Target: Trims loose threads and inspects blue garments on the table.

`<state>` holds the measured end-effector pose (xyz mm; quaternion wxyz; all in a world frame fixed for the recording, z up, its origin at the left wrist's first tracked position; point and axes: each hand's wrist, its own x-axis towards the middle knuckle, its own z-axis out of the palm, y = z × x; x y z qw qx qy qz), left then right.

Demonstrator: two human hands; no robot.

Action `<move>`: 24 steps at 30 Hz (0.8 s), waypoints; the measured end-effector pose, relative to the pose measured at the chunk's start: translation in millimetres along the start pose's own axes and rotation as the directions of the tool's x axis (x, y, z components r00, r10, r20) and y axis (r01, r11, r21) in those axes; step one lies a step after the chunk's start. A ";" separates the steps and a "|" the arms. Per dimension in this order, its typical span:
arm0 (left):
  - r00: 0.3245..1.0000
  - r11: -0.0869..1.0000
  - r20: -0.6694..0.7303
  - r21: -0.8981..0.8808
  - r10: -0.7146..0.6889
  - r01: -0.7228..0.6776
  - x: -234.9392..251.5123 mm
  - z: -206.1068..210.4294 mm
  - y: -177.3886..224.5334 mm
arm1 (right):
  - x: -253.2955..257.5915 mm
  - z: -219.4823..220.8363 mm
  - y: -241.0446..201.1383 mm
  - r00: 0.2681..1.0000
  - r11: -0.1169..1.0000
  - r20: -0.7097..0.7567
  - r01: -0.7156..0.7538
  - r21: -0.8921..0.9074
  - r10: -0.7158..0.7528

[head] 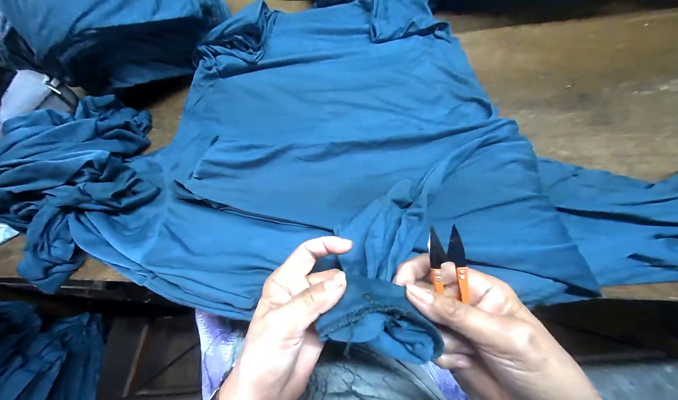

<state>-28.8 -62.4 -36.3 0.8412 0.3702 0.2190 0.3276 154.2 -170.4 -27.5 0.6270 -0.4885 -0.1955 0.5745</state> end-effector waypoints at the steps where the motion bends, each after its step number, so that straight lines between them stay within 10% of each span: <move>1: 1.000 0.996 -0.005 0.090 0.031 -0.030 -0.2 1.0 -0.3 | -1.7 0.0 -1.8 0.998 0.997 -0.054 0.033 -0.071 -0.037; 5: 0.974 0.840 0.057 0.496 0.221 -0.220 -2.9 1.7 -3.6 | 2.9 -26.8 0.4 0.912 0.785 0.088 0.391 -0.480 -0.401; 13: 0.929 0.607 0.272 0.704 0.250 -0.369 -13.6 10.2 1.0 | -2.0 -18.8 1.6 0.779 0.552 0.362 0.622 -0.556 -0.513; 24: 0.963 0.695 0.187 0.666 0.195 -0.270 -27.2 10.9 5.4 | -15.0 -34.5 8.1 0.661 0.465 0.549 0.750 -0.471 -0.511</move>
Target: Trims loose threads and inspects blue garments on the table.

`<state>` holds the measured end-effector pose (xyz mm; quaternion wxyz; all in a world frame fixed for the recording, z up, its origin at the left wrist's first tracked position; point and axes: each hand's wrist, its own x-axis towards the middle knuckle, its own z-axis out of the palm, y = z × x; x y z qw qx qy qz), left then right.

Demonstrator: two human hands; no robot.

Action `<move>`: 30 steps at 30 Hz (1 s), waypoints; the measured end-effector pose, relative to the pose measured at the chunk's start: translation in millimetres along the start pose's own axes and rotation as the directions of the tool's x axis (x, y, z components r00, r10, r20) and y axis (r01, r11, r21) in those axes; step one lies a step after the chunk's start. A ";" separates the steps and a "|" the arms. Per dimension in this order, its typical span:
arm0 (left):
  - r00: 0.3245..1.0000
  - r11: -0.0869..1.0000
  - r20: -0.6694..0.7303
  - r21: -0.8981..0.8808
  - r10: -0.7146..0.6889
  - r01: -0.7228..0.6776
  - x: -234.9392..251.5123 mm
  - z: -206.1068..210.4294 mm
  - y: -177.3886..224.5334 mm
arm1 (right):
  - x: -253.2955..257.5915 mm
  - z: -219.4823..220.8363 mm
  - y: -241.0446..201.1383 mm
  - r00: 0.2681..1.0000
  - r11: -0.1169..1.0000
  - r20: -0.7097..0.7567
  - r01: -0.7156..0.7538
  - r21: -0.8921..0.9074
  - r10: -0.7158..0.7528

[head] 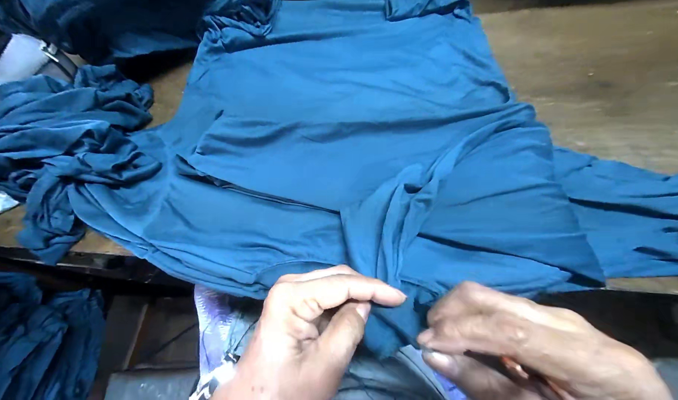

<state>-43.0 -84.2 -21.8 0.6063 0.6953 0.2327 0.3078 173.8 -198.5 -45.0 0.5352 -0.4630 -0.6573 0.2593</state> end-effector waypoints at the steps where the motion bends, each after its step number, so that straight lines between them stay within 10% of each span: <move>1: 1.000 1.000 0.006 -0.016 -0.016 0.016 -0.3 0.4 1.4 | -0.9 0.6 -3.8 1.000 0.999 0.028 0.012 -0.031 -0.011; 9: 0.984 0.971 -0.059 -0.184 -0.168 0.154 -1.8 12.3 0.2 | -20.3 22.6 -9.2 0.993 0.893 0.025 0.118 -0.435 -0.119; 17: 0.977 0.981 -0.110 -0.096 -0.181 0.171 -0.9 16.7 -5.3 | -31.3 33.8 -5.1 0.988 0.873 0.049 0.154 -0.462 -0.149; 23: 0.995 0.984 0.017 -0.148 -0.098 0.100 4.5 5.7 -10.7 | -32.4 17.1 -6.9 0.959 0.970 0.149 -0.244 0.001 0.241; 26: 0.997 0.988 0.062 -0.141 -0.050 0.058 3.1 -2.0 -11.4 | -46.3 -1.1 -8.3 0.864 0.803 0.227 -0.501 0.322 0.449; 30: 0.980 0.997 0.186 -0.030 -0.070 0.077 -2.2 -10.1 -10.1 | -56.7 -11.8 -4.4 0.783 0.721 0.342 -0.617 0.315 0.520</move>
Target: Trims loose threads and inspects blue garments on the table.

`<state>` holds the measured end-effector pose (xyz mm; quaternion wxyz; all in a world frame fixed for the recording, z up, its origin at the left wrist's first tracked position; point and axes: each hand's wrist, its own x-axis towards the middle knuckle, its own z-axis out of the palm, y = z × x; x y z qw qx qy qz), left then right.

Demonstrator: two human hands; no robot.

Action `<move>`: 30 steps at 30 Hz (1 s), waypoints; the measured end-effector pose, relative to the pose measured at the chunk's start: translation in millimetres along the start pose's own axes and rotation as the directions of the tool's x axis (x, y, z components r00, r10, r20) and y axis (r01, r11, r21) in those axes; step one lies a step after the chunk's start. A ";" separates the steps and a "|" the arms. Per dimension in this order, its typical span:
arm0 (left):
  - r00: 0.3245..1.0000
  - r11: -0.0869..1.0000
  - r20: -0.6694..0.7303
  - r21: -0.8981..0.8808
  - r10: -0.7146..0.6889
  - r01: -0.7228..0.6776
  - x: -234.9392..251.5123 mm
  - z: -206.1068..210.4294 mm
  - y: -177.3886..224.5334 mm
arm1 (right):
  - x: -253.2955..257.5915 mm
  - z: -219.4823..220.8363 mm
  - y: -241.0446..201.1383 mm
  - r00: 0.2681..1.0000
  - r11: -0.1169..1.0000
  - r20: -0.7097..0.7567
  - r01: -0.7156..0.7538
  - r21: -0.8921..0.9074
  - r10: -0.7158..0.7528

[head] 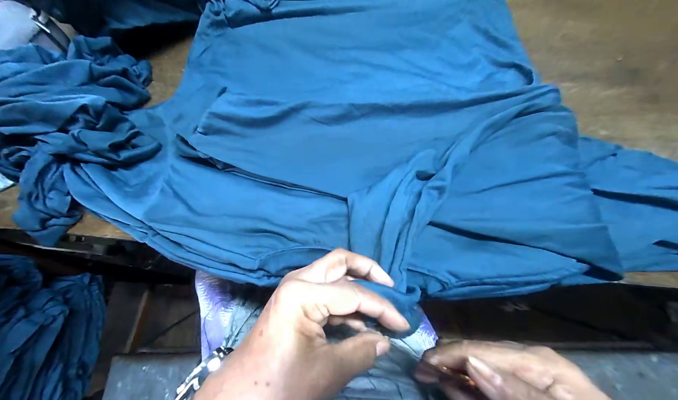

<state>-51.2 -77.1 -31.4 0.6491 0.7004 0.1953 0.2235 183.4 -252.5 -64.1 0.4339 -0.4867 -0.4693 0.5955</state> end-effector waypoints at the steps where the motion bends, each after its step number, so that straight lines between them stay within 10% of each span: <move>1: 0.999 0.999 0.026 0.023 -0.028 0.027 -0.5 -1.0 0.9 | 1.1 1.6 2.2 1.000 1.000 0.003 -0.014 0.001 0.014; 30: 1.000 0.988 -0.004 0.154 -0.010 0.011 1.0 0.9 8.5 | 21.7 23.8 -3.8 0.987 0.965 -0.054 -0.139 0.221 0.155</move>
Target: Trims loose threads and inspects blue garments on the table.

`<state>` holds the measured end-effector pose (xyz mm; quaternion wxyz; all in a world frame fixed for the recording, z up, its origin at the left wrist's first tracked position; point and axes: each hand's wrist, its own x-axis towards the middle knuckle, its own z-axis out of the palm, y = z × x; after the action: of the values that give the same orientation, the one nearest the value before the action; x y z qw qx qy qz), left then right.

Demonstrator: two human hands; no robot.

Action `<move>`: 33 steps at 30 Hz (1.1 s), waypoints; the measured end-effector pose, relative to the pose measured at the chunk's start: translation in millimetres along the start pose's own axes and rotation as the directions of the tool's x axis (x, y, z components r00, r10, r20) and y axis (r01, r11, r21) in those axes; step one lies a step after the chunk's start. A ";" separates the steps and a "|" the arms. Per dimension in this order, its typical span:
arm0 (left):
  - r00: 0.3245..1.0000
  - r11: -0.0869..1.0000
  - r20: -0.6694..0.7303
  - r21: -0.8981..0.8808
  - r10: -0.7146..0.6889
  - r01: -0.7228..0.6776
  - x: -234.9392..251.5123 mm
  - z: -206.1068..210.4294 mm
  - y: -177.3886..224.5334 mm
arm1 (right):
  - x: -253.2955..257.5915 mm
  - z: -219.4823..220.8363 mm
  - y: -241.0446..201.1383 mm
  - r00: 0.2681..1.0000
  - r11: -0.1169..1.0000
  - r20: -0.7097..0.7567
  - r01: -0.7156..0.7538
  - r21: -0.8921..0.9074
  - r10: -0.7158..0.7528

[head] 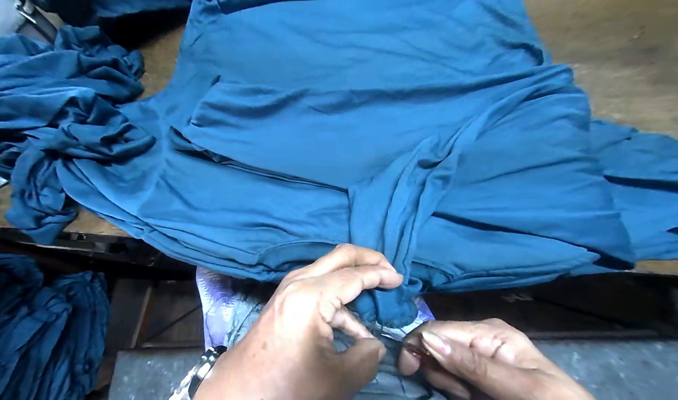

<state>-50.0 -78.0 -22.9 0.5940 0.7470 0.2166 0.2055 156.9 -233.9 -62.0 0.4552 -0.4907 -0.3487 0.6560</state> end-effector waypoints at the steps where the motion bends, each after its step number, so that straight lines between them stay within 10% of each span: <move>1: 1.000 1.000 0.004 -0.003 0.002 -0.002 0.3 0.1 0.2 | 0.4 0.2 0.1 1.000 1.000 -0.004 -0.001 0.006 0.001; 13: 0.999 0.999 -0.032 0.029 -0.030 0.031 4.2 4.0 0.7 | -5.6 -4.6 -0.8 0.986 0.985 -0.070 0.154 0.083 -0.149; 21: 0.983 0.960 0.082 -0.216 -0.162 0.177 10.3 -7.0 9.8 | 1.7 -4.4 -15.6 0.783 0.659 -0.154 0.380 -0.649 -0.602; 33: 0.989 0.900 0.023 -0.411 -0.149 0.145 11.7 -9.1 12.4 | 48.3 2.3 -26.8 0.596 0.458 0.037 0.654 -0.602 -0.802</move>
<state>-44.6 -66.5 -8.3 0.7508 0.5858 0.2269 0.2043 156.5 -179.4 -52.9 0.5683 -0.4800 -0.6397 0.1934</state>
